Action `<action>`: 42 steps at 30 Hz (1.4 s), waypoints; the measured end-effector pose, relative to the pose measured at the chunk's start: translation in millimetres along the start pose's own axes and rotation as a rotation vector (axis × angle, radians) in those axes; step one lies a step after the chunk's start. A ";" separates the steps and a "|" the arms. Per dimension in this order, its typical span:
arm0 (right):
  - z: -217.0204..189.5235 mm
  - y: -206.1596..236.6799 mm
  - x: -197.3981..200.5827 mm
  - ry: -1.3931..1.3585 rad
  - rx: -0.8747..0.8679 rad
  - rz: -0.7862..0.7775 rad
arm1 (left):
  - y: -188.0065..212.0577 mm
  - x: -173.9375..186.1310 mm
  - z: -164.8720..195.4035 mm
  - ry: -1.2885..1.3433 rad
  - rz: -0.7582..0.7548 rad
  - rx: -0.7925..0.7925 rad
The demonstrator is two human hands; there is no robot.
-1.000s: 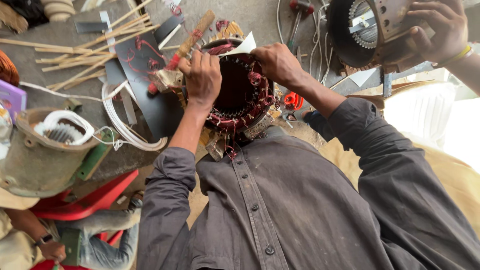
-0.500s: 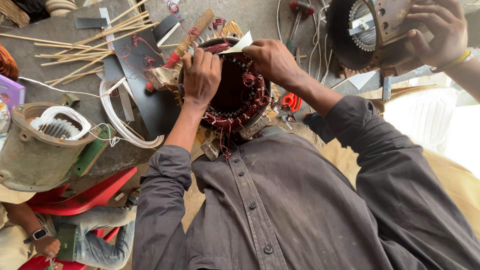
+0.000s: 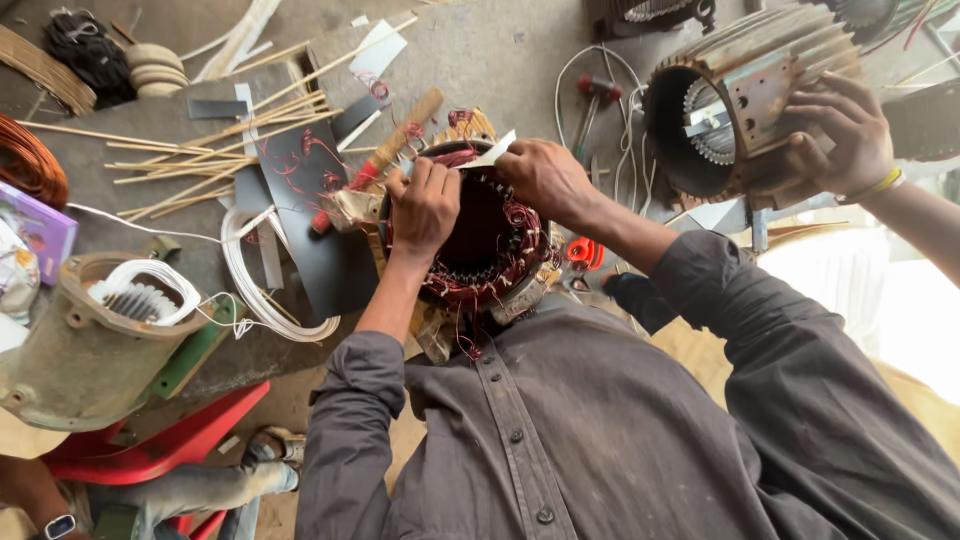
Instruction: The person cuts a piece of black insulating material using scissors and inserts it into the slots of a motor stator. They repeat this process, cutting additional pieces and carefully placing them between the copper windings to insulate the motor components.
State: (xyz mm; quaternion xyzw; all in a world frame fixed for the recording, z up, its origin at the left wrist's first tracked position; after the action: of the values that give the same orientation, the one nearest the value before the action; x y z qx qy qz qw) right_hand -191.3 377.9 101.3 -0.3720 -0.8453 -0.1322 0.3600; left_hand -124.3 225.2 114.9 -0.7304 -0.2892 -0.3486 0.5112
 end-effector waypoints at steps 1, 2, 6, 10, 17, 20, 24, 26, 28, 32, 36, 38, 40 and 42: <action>-0.2 -0.5 0.6 0.009 -0.012 0.005 | -0.4 2.7 -0.2 0.037 0.006 0.003; 0.1 -0.1 -0.4 0.013 -0.027 0.003 | -0.6 3.5 2.5 0.045 0.003 -0.048; -3.8 4.7 -4.4 0.091 0.040 0.023 | -3.9 -3.6 11.2 0.084 0.029 -0.173; -1.5 4.5 -4.0 0.049 0.045 -0.009 | -7.4 -20.7 7.3 0.184 -0.030 -0.177; 11.8 -4.1 -0.1 -0.070 -0.077 -0.027 | -8.2 -33.1 -2.0 0.256 -0.094 -0.095; 7.6 8.1 -1.6 -0.023 -0.038 0.016 | -0.4 -24.2 -7.9 0.141 -0.088 -0.105; 12.8 9.6 -8.6 -0.006 -0.136 -0.005 | 20.7 1.0 -14.0 0.009 -0.066 -0.016; 19.8 9.2 -15.4 0.021 -0.255 -0.099 | 24.6 6.0 -11.3 -0.045 -0.084 0.038; 22.8 9.3 -17.8 0.036 -0.308 -0.140 | 24.2 5.3 -8.0 -0.082 -0.127 0.088; 16.7 11.1 -17.8 0.048 -0.230 -0.137 | 17.6 -0.6 -4.3 -0.051 -0.157 0.054; 14.0 13.5 -21.6 0.125 -0.182 -0.185 | 8.5 -7.2 -8.8 0.165 -0.095 -0.060; 8.9 13.2 -20.9 0.166 -0.082 -0.146 | 5.6 -9.2 -10.2 0.257 -0.068 -0.087; 8.4 13.7 -23.4 0.191 -0.058 -0.162 | 2.2 -11.5 -13.6 0.334 -0.029 -0.050; 12.8 15.4 -26.3 0.210 -0.111 -0.225 | 0.0 -15.7 -16.2 0.360 -0.035 -0.014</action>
State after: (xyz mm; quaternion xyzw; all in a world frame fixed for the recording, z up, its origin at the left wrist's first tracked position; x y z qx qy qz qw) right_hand -174.5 380.7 73.0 -0.2786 -0.8307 -0.2562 0.4082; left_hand -137.1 208.8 106.1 -0.6545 -0.2033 -0.4844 0.5437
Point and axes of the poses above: each hand's wrist, its own y-axis away from the middle knuckle, its own x-axis out of the back of the hand, z = x × y, the point moved 6 cm from there along -y, towards the middle knuckle, and after that the axes turned 15 degrees about -y, right-handed, at the moved point
